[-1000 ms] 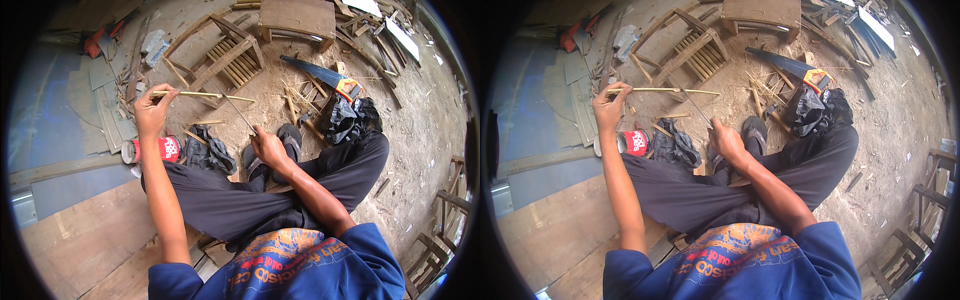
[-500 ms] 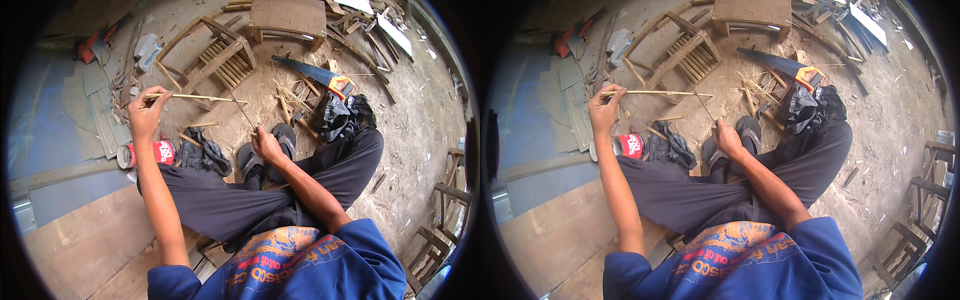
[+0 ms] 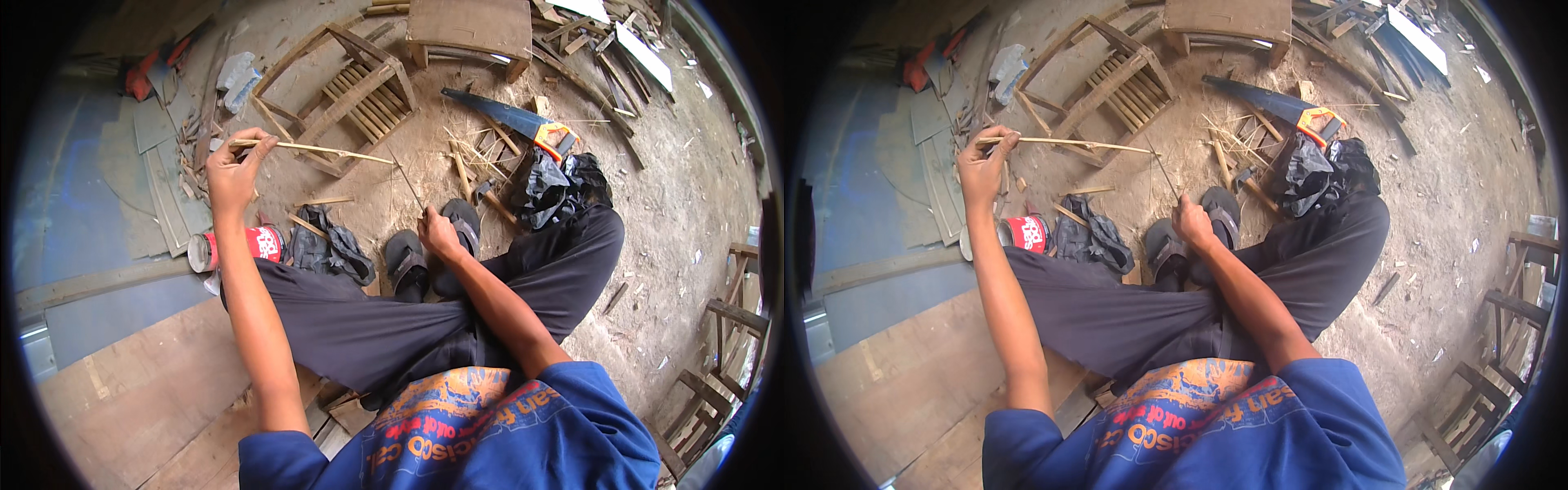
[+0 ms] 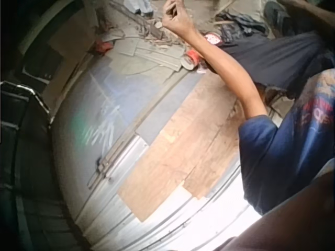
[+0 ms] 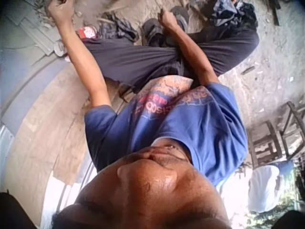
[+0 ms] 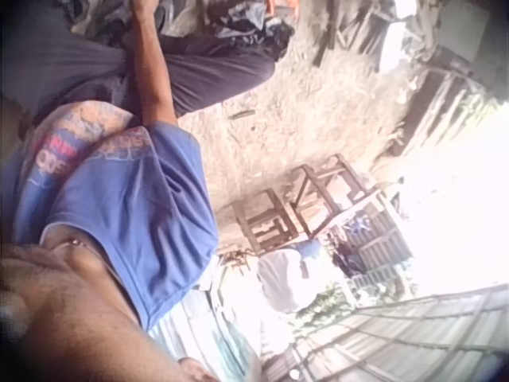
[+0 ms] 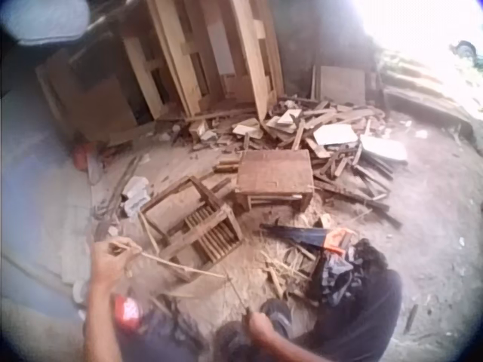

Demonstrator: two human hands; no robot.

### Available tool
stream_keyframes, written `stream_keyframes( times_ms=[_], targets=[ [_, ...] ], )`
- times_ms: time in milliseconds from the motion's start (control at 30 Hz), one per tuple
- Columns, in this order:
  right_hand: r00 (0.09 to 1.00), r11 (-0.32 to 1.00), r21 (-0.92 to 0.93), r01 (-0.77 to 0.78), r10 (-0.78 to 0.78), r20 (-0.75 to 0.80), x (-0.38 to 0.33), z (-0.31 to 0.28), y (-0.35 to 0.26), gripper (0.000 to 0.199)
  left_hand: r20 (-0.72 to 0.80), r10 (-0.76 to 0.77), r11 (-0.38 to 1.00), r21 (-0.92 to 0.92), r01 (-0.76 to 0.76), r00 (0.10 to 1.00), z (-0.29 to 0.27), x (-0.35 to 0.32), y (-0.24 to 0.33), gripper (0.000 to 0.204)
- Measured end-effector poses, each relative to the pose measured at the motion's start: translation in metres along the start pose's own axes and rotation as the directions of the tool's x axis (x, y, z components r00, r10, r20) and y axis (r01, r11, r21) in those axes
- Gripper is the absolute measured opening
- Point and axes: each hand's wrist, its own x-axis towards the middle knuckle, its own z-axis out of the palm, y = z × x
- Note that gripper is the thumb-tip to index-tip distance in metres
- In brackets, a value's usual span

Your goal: The person hammers thin wooden slats into the frame of a wooden chair, then uses a knife to shave and shape a separate wooden stick. The person places the shaped stick into the chair frame and uses a hand saw to trim the slats flush with the frame.

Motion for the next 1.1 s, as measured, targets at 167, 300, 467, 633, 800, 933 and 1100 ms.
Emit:
stream_keyframes(
  times_ms=[167,300,467,633,800,933,1100],
  targets=[
    [0.997,0.997,-0.017,-0.079,0.078,-0.005,0.007,0.016,0.032,0.028,0.043,-0.020,1.000,0.011,0.020,0.999,-0.002,0.002,-0.005,0.015],
    [0.990,0.990,-0.017,-0.137,0.137,0.033,0.009,0.015,0.034,0.030,-0.045,-0.023,0.999,-0.023,0.022,0.999,0.001,0.000,-0.003,0.019],
    [0.988,0.987,0.053,-0.153,0.152,0.029,-0.002,-0.003,0.010,0.030,-0.109,-0.049,0.994,0.096,0.059,0.993,0.009,-0.001,0.008,0.027],
    [0.995,0.974,0.216,0.071,-0.085,0.058,-0.030,-0.056,-0.098,0.029,-0.173,-0.055,0.969,0.230,0.095,0.983,0.008,-0.018,0.021,0.025],
    [0.926,0.881,0.288,0.375,-0.374,-0.061,-0.059,-0.074,-0.178,0.030,-0.250,-0.098,0.937,0.302,0.174,0.963,0.026,-0.026,0.042,0.030],
    [0.933,0.904,0.233,0.358,-0.354,-0.063,-0.046,-0.048,-0.166,0.037,-0.263,-0.076,0.927,0.335,0.165,0.962,0.032,-0.029,0.047,0.030],
    [0.885,0.842,0.274,0.465,-0.445,-0.137,-0.052,-0.055,-0.194,0.037,-0.281,-0.089,0.951,0.263,0.166,0.956,0.032,-0.035,0.044,0.028]
  ],
)
